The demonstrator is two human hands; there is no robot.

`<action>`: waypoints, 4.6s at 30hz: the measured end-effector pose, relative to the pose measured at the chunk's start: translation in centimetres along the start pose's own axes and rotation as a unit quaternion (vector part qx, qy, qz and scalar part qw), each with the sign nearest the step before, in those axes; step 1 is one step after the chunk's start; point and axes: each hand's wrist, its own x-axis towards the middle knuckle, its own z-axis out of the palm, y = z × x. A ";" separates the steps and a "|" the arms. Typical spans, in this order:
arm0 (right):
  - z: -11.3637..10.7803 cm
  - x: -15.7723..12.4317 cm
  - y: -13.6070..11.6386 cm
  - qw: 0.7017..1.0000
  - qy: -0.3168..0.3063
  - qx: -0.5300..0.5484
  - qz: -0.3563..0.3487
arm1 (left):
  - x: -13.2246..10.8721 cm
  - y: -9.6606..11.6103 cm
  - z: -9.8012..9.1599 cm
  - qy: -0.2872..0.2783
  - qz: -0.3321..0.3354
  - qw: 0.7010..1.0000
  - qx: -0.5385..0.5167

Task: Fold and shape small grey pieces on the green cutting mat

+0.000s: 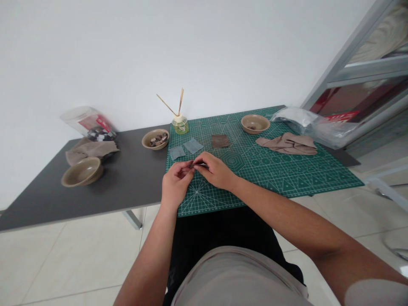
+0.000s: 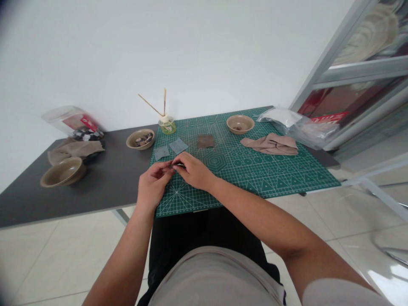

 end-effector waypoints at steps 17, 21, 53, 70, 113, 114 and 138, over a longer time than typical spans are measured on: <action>0.3 -0.1 0.0 0.999 -0.009 -0.030 -0.038 | -0.2 -0.1 0.1 0.021 -0.040 0.998 -0.052; 0.4 -0.2 0.2 0.998 -0.010 -0.039 -0.039 | -0.2 0.2 0.1 0.031 -0.049 0.996 -0.064; 0.0 -0.1 -0.1 1.000 -0.018 0.001 0.000 | -0.2 0.2 0.0 0.015 -0.063 0.995 -0.072; 0.0 -0.2 0.0 1.000 -0.027 -0.006 -0.013 | -0.2 0.5 -0.2 -0.005 -0.067 0.996 -0.063; -0.4 -0.2 -0.1 0.999 -0.036 -0.003 0.009 | -0.2 0.2 -0.4 -0.030 -0.066 0.996 -0.056; -0.4 -0.2 -0.2 0.999 -0.037 -0.001 0.006 | -0.2 0.2 -0.4 -0.030 -0.064 0.996 -0.054; -0.4 -0.2 -0.3 0.998 0.033 -0.011 0.061 | 0.2 0.1 -0.2 -0.029 -0.035 0.998 -0.041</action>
